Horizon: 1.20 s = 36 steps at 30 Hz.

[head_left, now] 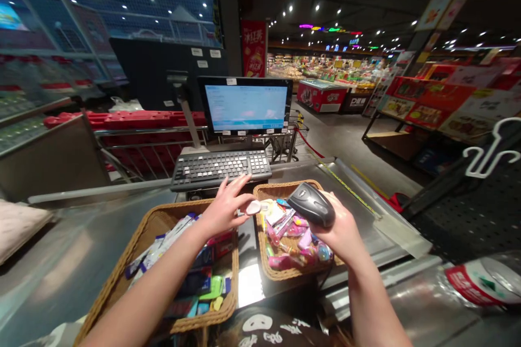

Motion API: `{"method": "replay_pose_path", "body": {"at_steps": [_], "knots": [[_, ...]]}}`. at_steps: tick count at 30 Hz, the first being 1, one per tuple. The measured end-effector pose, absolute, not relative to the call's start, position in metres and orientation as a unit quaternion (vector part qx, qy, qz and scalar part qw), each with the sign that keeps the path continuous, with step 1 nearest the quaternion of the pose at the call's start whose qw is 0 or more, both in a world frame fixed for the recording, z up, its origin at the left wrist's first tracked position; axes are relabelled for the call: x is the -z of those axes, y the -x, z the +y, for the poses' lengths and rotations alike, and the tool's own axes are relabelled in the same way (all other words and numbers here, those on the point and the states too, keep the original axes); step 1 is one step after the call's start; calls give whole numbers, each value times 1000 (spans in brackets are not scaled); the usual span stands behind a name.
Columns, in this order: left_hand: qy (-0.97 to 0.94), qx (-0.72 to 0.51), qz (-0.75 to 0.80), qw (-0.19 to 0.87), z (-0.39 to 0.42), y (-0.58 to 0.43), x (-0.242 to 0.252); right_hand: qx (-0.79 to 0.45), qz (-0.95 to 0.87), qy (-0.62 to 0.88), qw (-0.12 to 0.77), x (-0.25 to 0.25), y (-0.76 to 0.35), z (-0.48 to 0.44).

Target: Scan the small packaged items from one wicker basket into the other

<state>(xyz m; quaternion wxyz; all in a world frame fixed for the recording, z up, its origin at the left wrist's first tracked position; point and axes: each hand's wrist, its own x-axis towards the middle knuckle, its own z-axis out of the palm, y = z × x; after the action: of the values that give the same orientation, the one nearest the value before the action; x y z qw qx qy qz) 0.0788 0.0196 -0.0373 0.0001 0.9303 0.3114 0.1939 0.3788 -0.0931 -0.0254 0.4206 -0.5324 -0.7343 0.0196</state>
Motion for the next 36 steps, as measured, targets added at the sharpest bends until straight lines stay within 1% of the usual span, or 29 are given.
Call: {"method": "replay_pose_path", "body": {"at_steps": [9, 13, 16, 26, 36], "knots": [[-903, -229, 359, -58, 13, -25, 21, -14, -750, 509, 422, 13, -332, -94], [-895, -230, 376, -73, 11, -4, 17, -30, -770, 509, 384, 12, -310, -96], [-888, -236, 388, -75, 9, 11, 17, -37, -779, 512, 360, 15, -296, -96], [-872, -244, 418, -75, -5, 51, 19, -66, -809, 485, 324, 18, -261, -98], [-865, -247, 431, -73, -15, 78, 21, -89, -817, 466, 328, 15, -235, -102]]}}
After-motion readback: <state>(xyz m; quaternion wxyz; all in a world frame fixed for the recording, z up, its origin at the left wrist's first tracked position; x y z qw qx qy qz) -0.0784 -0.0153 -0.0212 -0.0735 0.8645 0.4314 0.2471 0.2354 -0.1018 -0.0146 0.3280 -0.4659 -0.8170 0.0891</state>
